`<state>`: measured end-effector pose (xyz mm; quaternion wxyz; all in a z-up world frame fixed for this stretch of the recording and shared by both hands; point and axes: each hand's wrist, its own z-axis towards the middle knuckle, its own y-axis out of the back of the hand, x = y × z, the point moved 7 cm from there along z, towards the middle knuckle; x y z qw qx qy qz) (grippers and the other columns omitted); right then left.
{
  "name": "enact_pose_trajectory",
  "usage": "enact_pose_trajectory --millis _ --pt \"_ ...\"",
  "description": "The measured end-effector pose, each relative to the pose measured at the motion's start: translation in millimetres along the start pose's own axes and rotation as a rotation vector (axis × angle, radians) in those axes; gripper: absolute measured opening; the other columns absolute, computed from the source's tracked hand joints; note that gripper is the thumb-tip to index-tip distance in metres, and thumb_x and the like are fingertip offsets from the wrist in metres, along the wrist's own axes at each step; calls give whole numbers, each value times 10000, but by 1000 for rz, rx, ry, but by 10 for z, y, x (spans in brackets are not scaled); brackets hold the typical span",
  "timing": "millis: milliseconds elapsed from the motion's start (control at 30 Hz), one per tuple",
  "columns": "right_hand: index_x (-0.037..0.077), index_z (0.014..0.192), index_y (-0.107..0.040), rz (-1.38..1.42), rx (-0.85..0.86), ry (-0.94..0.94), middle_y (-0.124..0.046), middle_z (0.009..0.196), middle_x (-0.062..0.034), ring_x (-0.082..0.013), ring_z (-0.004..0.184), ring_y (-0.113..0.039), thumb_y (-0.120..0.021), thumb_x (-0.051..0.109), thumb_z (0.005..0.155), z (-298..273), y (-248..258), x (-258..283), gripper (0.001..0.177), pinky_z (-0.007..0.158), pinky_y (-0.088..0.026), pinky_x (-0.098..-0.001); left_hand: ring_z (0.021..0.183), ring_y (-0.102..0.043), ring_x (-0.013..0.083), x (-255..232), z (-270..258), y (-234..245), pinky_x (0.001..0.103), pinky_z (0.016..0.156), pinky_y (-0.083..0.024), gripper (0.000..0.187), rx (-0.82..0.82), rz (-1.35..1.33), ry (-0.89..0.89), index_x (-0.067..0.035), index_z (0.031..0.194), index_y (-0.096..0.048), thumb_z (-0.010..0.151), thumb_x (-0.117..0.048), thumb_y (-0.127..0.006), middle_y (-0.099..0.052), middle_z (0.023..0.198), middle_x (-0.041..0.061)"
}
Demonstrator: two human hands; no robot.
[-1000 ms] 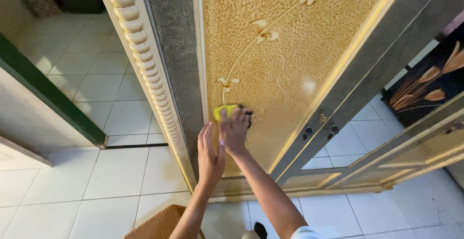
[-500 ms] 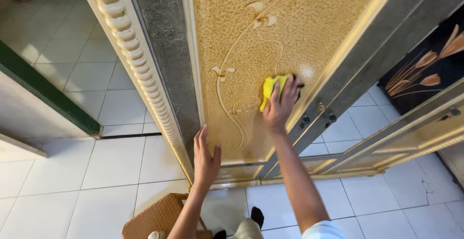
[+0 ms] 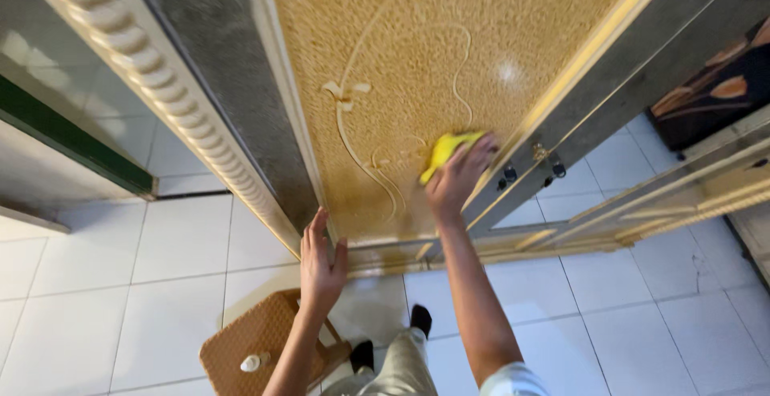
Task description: The person wipes the surface of a large, ornate, gold-colored door using a yellow cloth. They systematically clean the door from top to bottom, covering the central panel and the surrounding frame. The person briefly pauses to spray a cleaning solution onto the cloth before resuming the wiping motion.
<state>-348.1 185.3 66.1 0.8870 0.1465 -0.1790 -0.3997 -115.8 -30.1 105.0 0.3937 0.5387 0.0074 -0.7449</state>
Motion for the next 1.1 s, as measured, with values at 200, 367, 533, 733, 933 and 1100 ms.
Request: enact_pose_trajectory --millis 200,367,533,733,933,1100 --pt "26 1659 -1 71 -71 -233 11 1723 -326 -552 1615 -55 -314 242 1139 -617 -97 -73 644 1338 -71 -641 1299 -536 401 183 -98 -235 453 1051 -461 627 39 -13 38 -4 1518 -374 935 -47 -600 -538 1433 220" --pt "-100 1602 21 157 141 -614 75 1674 -382 -526 1581 4 -377 282 1098 -1798 -557 -52 747 1307 -61 -523 1320 -528 414 299 -266 -547 486 1091 -429 623 62 31 -9 -10 1496 -394 917 -23 -621 -548 1450 221" --pt "-69 1625 -38 310 21 -870 9 1730 -297 -429 1634 -23 -401 377 1126 -1516 -527 149 761 1327 -77 -503 1312 -545 390 413 -435 -740 458 1047 -475 644 76 1 80 -30 1513 -384 917 -40 -628 -568 1436 194" --pt "67 1687 -18 269 -174 -481 125 1749 -264 -443 1666 69 -338 481 1157 -480 -87 287 744 1354 -30 -539 1293 -566 351 550 -683 -778 447 1001 -518 635 52 -16 213 -60 1537 -369 953 -70 -617 -583 1414 165" --pt "54 1672 17 230 -104 -433 137 1726 -304 -483 1649 53 -321 502 1153 -1493 -590 -171 765 1355 -69 -551 1294 -560 336 818 -982 -1027 451 985 -521 653 36 -63 302 -71 1547 -352 948 -74 -612 -576 1423 162" --pt "-53 1624 69 272 85 -819 73 1699 -337 -476 1604 -52 -333 542 1090 -3074 -1382 -563 895 1305 -126 -505 1321 -552 338 1188 -1304 -1263 452 1015 -511 637 43 -73 313 -65 1550 -357 961 -51 -600 -569 1429 173"
